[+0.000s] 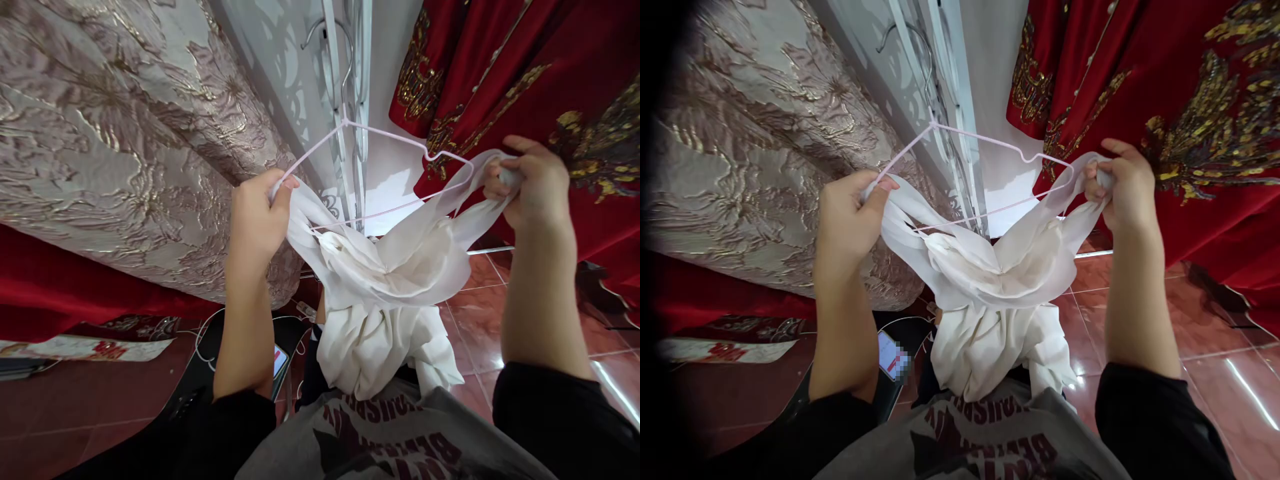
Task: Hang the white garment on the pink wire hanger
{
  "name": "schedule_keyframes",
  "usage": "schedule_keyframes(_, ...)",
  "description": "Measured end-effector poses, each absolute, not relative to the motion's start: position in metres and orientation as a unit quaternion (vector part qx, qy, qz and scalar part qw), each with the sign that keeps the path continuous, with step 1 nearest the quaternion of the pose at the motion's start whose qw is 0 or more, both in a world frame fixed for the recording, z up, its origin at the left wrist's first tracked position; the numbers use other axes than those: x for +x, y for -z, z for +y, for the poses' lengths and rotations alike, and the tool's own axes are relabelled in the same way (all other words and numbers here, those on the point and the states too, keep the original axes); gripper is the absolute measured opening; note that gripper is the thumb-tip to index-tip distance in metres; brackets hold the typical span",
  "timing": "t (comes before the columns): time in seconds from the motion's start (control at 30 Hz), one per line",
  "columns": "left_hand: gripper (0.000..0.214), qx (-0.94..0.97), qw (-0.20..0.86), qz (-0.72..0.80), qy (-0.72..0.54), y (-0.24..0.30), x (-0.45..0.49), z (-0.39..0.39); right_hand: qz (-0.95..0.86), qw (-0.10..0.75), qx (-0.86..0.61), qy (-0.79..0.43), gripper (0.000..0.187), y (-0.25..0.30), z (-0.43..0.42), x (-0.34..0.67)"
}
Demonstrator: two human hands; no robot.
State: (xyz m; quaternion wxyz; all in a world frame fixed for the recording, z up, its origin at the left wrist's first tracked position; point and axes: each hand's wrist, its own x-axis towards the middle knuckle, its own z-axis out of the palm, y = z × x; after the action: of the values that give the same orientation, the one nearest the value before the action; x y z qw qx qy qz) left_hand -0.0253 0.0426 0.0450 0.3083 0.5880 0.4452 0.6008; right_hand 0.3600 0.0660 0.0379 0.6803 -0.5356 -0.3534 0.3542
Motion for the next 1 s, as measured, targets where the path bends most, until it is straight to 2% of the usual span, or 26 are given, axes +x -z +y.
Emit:
schedule_keyframes(0.2,0.011,0.639,0.256,0.468,-0.555,-0.042,-0.024,0.043,-0.484,0.59,-0.529,-0.372,0.039,-0.093,0.061,0.32)
schedule_keyframes(0.3,0.01,0.663,0.22,0.466,-0.543,-0.042,-0.026,0.043,-0.487,0.552,-0.573,-0.361,0.037,-0.096,0.068,0.31)
schedule_keyframes(0.47,0.01,0.68,0.188,0.453,-0.545,-0.044,-0.029,0.041,-0.415,0.566,-0.638,-0.317,0.037,-0.082,0.089,0.331)
schedule_keyframes(0.57,0.01,0.632,0.24,0.469,-0.569,-0.046,-0.026,0.041,-0.425,0.547,-0.647,-0.32,0.036,-0.082,0.089,0.337)
schedule_keyframes(0.67,0.015,0.562,0.332,0.453,-0.607,-0.044,-0.021,0.041,-0.481,0.537,-0.61,-0.328,0.042,-0.093,0.077,0.322)
schedule_keyframes(0.73,0.017,0.559,0.349,0.444,-0.607,-0.041,-0.017,0.041,-0.52,0.527,-0.575,-0.348,0.044,-0.1,0.065,0.305)
schedule_keyframes(0.9,0.022,0.651,0.243,0.488,-0.528,-0.05,-0.016,0.041,-0.608,0.481,-0.511,-0.371,0.027,-0.096,0.042,0.276)
schedule_keyframes(1.0,0.036,0.701,0.225,0.508,-0.447,-0.066,-0.023,0.047,-0.643,0.448,-0.548,-0.292,0.025,-0.087,0.037,0.277)
